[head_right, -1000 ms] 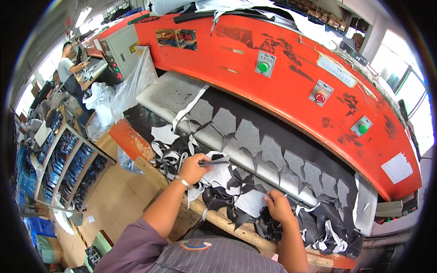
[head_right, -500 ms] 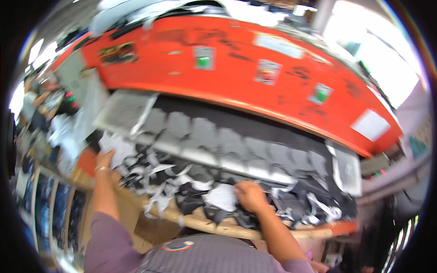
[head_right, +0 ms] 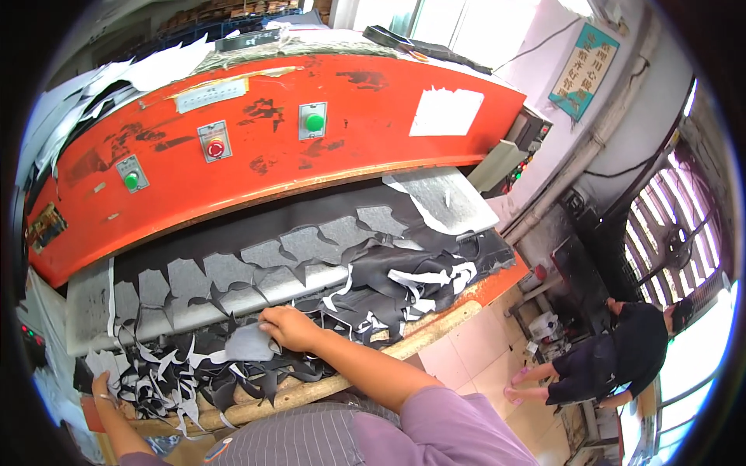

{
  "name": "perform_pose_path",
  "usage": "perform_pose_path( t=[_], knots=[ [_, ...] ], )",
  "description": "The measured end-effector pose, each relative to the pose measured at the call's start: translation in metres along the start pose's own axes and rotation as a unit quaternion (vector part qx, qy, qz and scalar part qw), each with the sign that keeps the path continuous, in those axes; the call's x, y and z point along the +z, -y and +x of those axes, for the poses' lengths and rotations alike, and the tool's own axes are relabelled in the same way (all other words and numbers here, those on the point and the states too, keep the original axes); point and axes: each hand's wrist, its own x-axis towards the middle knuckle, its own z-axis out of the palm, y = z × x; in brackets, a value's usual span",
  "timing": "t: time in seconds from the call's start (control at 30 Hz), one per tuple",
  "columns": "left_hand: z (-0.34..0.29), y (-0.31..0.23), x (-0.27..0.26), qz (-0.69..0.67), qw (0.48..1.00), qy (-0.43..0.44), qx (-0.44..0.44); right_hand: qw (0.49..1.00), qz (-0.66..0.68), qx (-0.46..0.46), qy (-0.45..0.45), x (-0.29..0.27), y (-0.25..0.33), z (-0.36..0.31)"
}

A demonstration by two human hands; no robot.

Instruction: Using a die-cutting press to cut specific shoe upper components from large leather sheets.

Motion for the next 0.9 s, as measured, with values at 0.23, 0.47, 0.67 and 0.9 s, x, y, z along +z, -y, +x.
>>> perform_pose_path(
  t=[0.23, 0.47, 0.67, 0.9],
  knots=[
    [-0.133, -0.061, 0.025, -0.161, 0.975, 0.066, 0.138, 0.979, 0.137, 0.071, -0.132, -0.013, 0.038, -0.004],
    [-0.328, 0.012, 0.205, -0.483, 0.844, 0.231, -0.014, 0.941, 0.323, 0.067, 0.077, 0.009, 0.11, -0.023],
    [-0.454, 0.01, 0.256, -0.496, 0.86, 0.119, -0.023, 0.918, 0.276, 0.043, 0.282, -0.013, 0.115, -0.075],
    [-0.588, 0.076, 0.19, -0.597, 0.766, -0.221, 0.09, 0.994, 0.054, -0.095, 0.025, -0.218, -0.074, -0.041]
  ],
)
